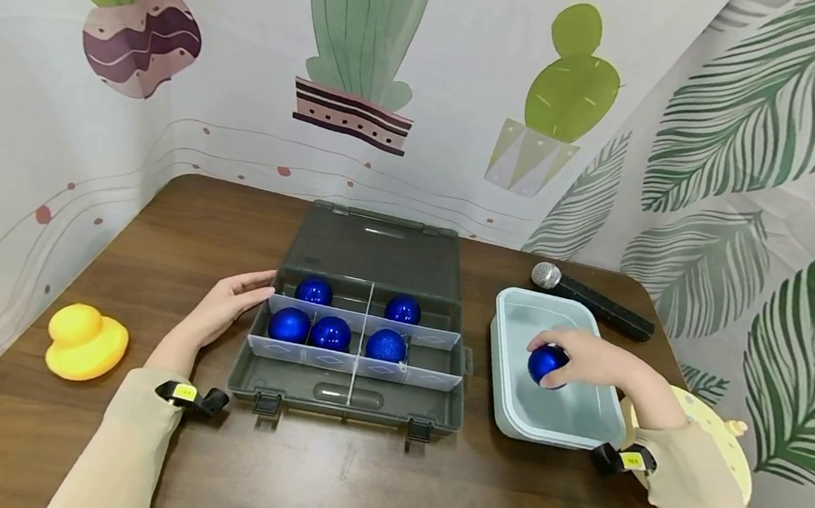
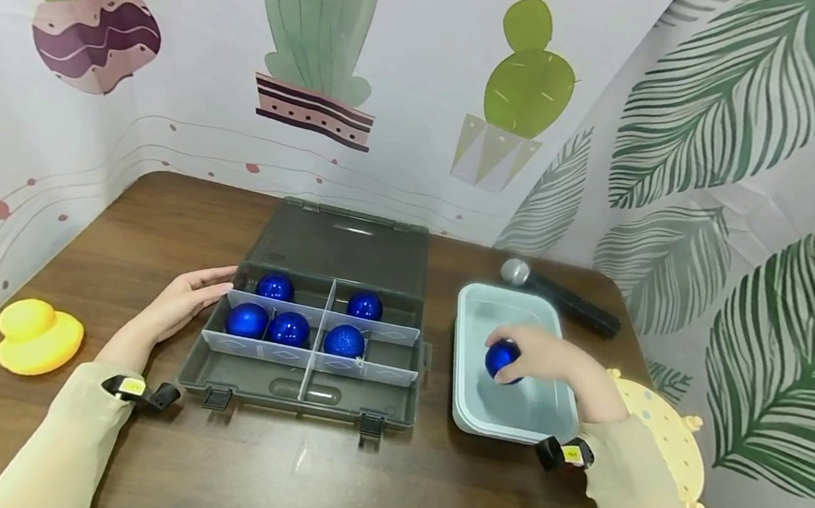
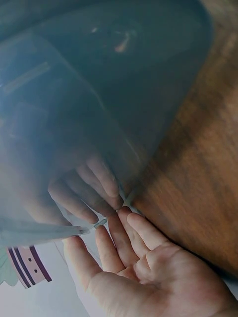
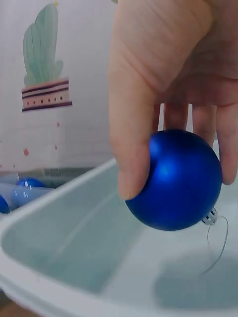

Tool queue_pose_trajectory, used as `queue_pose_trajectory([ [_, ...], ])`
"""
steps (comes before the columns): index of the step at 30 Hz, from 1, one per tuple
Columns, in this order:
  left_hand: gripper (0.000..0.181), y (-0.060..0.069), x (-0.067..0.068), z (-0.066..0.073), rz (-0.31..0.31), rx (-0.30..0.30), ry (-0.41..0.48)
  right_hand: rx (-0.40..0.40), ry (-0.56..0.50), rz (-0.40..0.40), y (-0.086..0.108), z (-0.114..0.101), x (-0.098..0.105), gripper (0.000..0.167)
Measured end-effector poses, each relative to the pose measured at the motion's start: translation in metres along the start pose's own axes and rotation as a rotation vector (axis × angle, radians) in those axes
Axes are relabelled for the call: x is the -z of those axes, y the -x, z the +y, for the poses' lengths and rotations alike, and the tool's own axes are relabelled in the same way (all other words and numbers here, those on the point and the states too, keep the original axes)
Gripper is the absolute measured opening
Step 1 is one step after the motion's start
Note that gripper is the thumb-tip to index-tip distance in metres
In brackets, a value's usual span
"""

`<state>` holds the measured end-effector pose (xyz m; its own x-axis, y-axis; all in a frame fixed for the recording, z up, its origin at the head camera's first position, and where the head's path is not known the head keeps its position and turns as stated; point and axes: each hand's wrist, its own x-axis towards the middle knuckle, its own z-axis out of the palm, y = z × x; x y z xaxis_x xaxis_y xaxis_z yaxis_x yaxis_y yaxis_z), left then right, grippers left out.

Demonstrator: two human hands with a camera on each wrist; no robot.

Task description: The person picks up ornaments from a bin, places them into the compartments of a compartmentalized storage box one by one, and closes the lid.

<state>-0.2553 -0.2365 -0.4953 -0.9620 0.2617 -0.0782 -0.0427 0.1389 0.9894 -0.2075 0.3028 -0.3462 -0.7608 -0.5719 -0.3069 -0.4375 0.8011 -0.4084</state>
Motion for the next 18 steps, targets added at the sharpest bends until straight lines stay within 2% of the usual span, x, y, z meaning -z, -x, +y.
queue_pose_trajectory([
  [5, 0.062, 0.001, 0.000, 0.002, -0.005, -0.002, 0.007, 0.035, 0.015, 0.113, -0.006, -0.006, 0.008, 0.046],
  [10, 0.061, 0.002, 0.000, 0.002, -0.003, -0.005, 0.017, 0.069, 0.076, 0.239, -0.016, -0.013, 0.010, 0.044],
  [14, 0.061, 0.003, -0.001, 0.003, 0.000, 0.000, 0.008, 0.071, 0.095, 0.299, -0.024, -0.021, 0.011, 0.045],
  [18, 0.062, 0.002, -0.001, 0.003, 0.004, -0.004, -0.003, 0.082, 0.068, 0.341, -0.033, -0.029, 0.011, 0.047],
])
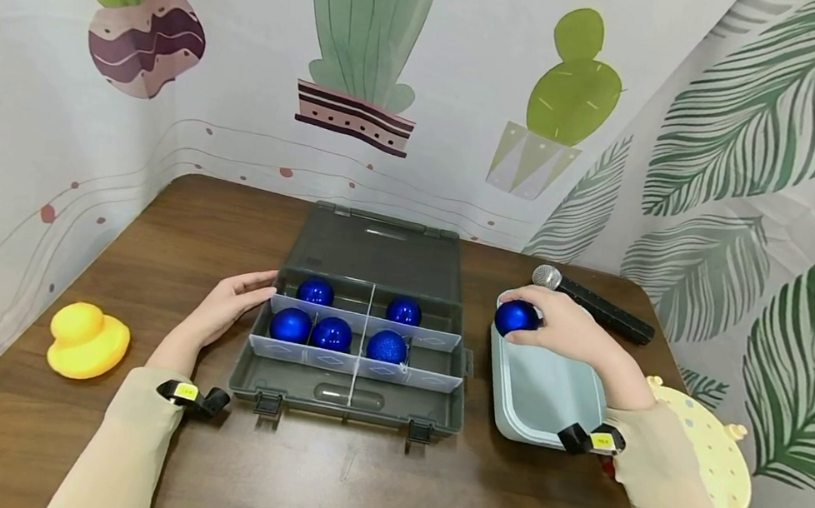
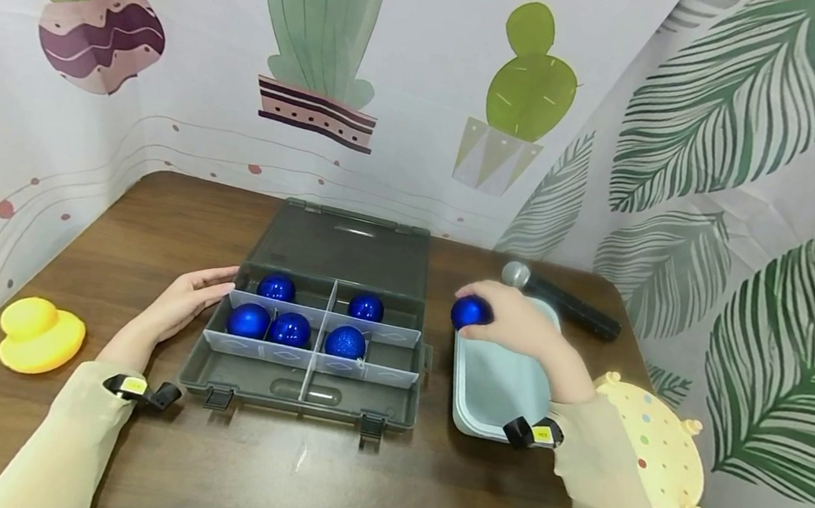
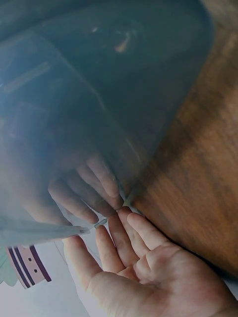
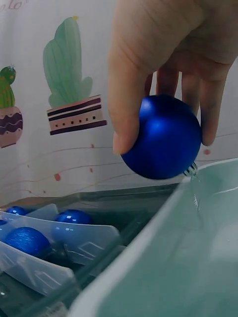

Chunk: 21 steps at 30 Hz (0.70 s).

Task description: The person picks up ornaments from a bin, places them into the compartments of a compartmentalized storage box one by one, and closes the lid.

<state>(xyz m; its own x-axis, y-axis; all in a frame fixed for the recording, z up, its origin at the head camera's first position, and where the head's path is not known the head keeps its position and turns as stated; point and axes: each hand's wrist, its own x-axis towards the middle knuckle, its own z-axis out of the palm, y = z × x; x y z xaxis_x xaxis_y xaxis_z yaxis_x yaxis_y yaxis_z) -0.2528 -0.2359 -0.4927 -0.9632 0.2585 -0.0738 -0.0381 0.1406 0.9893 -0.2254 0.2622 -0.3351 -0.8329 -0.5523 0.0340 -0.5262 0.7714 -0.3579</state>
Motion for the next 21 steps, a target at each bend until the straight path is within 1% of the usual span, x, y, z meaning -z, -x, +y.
queue_pose_trajectory([
  [4, 0.063, -0.001, 0.000, -0.001, 0.000, -0.010, 0.005, 0.029, -0.046, 0.021, -0.009, -0.008, -0.005, 0.048],
  [8, 0.063, -0.003, 0.000, -0.003, 0.002, -0.009, 0.019, 0.042, -0.081, 0.007, -0.016, -0.017, -0.012, 0.048],
  [14, 0.063, -0.005, 0.000, -0.005, -0.002, -0.006, 0.023, 0.057, -0.086, -0.025, -0.025, -0.031, -0.021, 0.048],
  [21, 0.063, -0.005, 0.001, -0.005, 0.001, -0.001, 0.013, 0.098, -0.084, -0.055, -0.032, -0.044, -0.030, 0.049],
])
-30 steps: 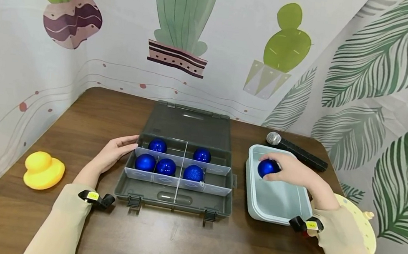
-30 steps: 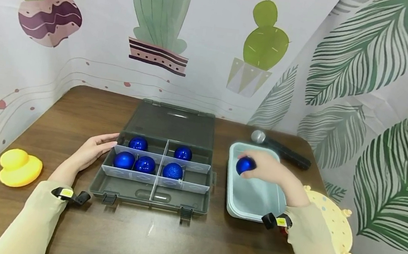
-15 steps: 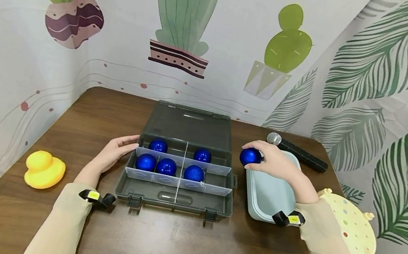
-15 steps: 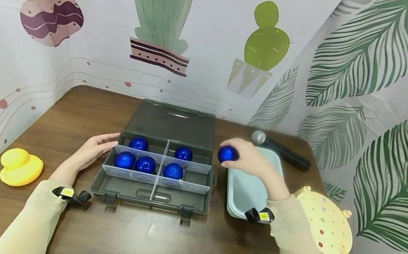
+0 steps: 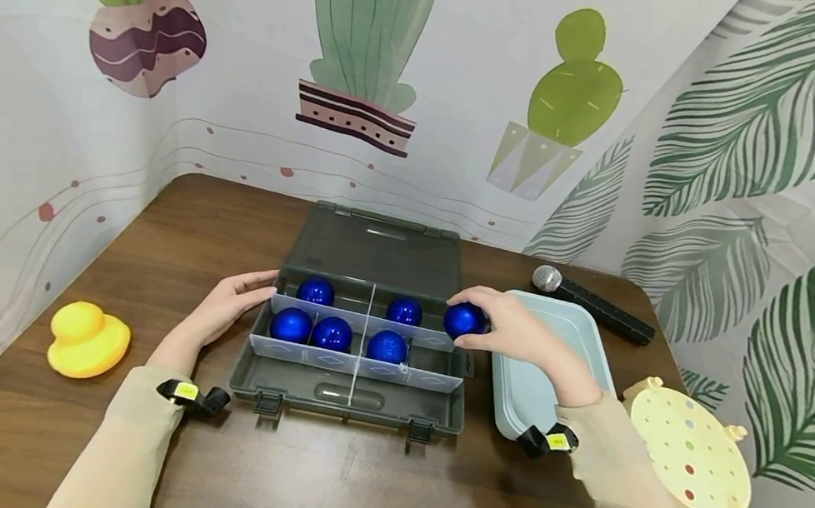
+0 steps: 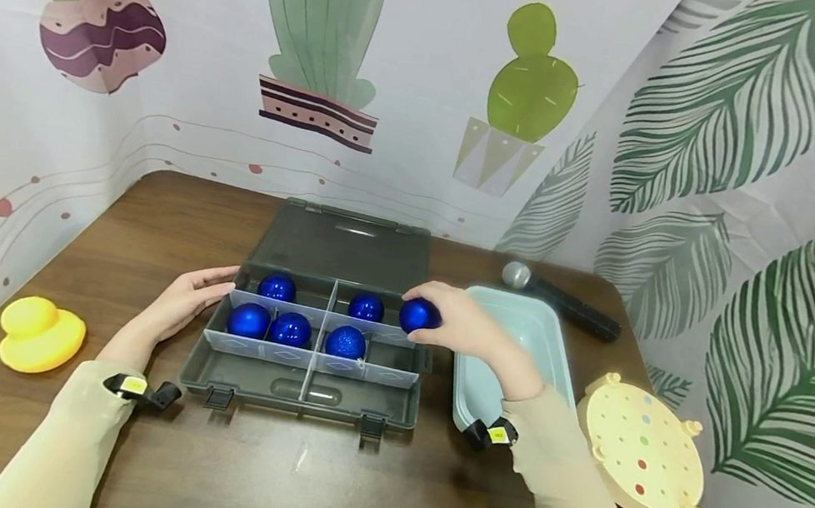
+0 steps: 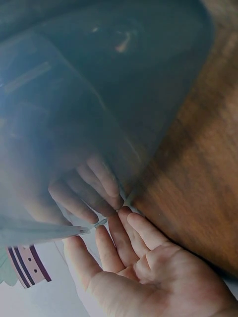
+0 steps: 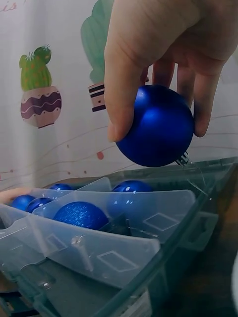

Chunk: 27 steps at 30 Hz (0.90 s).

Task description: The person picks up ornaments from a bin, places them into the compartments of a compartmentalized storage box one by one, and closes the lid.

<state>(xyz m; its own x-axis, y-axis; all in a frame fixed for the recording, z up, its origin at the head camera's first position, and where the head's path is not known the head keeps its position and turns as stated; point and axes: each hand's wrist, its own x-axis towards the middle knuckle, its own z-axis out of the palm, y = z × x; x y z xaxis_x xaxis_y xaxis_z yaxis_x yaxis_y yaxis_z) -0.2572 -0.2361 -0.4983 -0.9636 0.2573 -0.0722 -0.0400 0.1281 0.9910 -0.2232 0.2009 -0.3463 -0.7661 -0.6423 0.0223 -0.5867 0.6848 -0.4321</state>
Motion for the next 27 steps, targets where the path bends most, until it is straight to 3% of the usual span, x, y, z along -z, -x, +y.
queue_pose_trajectory([
  [27, 0.063, 0.001, 0.000, 0.001, 0.000, -0.001, -0.002, 0.044, -0.018, -0.095, -0.010, -0.013, -0.027, 0.046],
])
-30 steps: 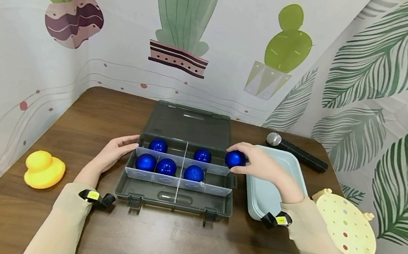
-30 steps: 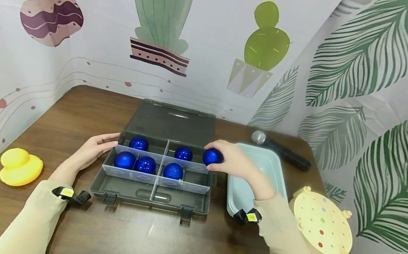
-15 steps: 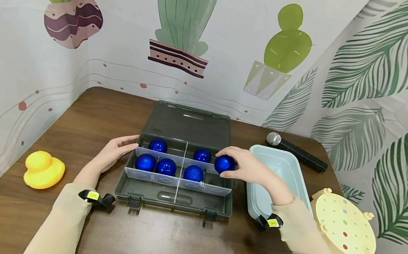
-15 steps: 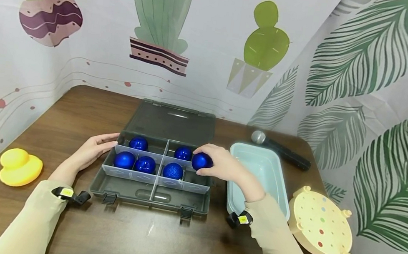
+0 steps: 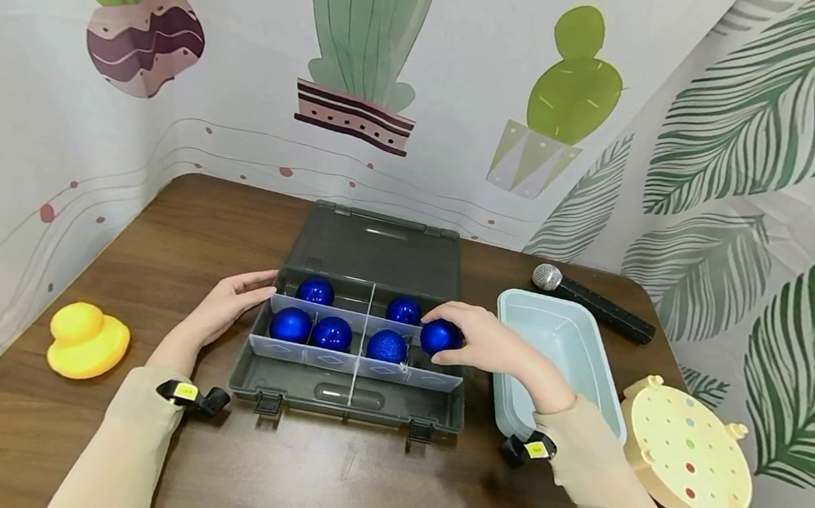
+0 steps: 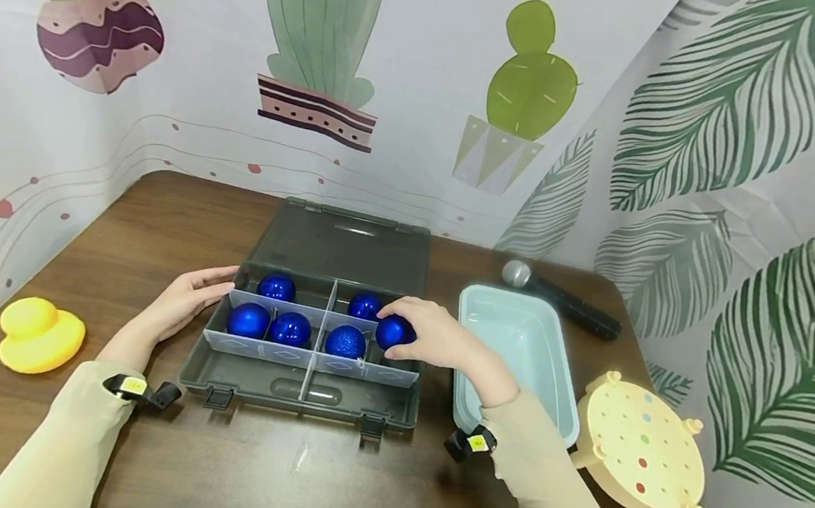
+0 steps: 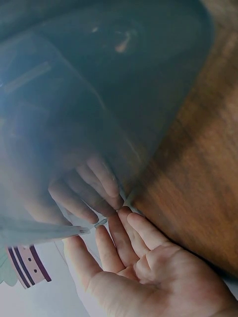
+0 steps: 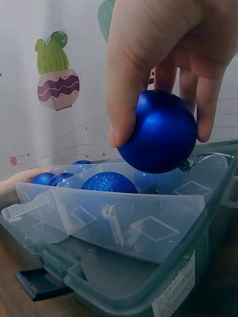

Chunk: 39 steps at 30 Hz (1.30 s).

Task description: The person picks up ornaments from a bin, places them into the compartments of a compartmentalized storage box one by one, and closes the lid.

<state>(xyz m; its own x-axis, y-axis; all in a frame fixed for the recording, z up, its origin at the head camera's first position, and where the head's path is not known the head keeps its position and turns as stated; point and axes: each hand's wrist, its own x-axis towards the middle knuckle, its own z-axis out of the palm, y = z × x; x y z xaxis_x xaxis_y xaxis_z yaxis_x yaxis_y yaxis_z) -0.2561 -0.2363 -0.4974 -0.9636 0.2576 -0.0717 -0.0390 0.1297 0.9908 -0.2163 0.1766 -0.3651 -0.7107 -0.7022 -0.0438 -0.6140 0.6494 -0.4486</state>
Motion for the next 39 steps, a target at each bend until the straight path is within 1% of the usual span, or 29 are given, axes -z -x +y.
queue_pose_trajectory([
  [8, 0.063, 0.002, -0.001, 0.000, 0.007, 0.007, -0.024, -0.010, 0.008, -0.027, 0.000, 0.001, -0.005, 0.044],
  [12, 0.063, 0.002, -0.001, 0.002, 0.005, 0.007, -0.021, -0.019, -0.001, -0.034, 0.001, 0.001, -0.006, 0.043],
  [18, 0.062, 0.003, 0.000, 0.002, -0.007, 0.003, -0.012, -0.012, 0.007, -0.037, 0.000, 0.002, -0.008, 0.045],
  [31, 0.064, 0.000, 0.001, 0.001, 0.000, 0.004, -0.023, -0.018, 0.002, -0.042, 0.000, 0.003, -0.013, 0.046],
  [39, 0.063, 0.001, 0.001, 0.001, 0.000, 0.001, 0.004, -0.029, 0.020, -0.056, -0.002, 0.002, -0.015, 0.046],
])
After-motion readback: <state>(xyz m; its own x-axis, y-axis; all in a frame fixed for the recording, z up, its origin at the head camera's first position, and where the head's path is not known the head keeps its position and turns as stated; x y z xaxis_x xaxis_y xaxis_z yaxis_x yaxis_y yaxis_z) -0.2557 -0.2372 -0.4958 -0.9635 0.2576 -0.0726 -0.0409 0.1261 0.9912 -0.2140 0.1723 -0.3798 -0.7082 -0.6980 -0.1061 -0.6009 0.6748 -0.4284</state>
